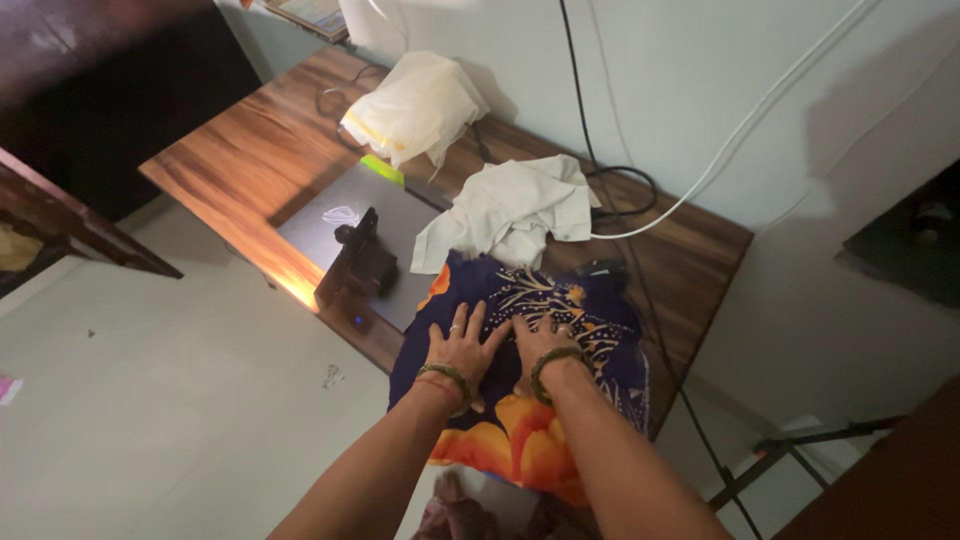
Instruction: The person folds an orange garment and a white bag-like object, placing them in a closet, and then sorts through several items of clothing on a table, eventually folding a light blue garment.
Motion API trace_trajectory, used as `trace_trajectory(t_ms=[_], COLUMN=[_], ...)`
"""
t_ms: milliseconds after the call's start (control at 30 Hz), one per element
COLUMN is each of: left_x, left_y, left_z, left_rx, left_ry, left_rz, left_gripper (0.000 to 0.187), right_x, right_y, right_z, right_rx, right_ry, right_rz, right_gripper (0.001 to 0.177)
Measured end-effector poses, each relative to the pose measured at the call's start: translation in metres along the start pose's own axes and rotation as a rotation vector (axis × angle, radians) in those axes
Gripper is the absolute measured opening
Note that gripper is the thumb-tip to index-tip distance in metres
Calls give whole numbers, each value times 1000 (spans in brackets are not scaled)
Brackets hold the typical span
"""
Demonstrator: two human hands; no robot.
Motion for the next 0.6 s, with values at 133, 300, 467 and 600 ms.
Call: trace_trajectory(t_ms=[133, 300, 467, 600], left_x=[11, 44, 73, 85], left_y=[-1, -34, -79, -118], left_z=[0, -24, -72, -110], left_rx=[-7, -148, -152, -23], left_ry=[5, 57, 205, 197], left_rz=[-37, -307, -95, 72], left_gripper=[144, 127, 60, 41], right_x=[15, 42, 73, 82], right_y=[-2, -29, -92, -142], right_z=[-2, -5, 8, 9], right_rx=[-26, 186, 31, -4], right_ry=[49, 165, -41, -250], right_rz=[-94, -189, -135, 87], right_gripper=[122, 101, 65, 47])
Point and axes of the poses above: each hand's wrist, its own y-axis away from the middle knuckle, its own x-axis out of the back of the hand, z = x × y, the point moved 4 cm from there along -y, towards the middle knuckle, and after that the axes turned 14 degrees about -x, right-handed, at the moved point
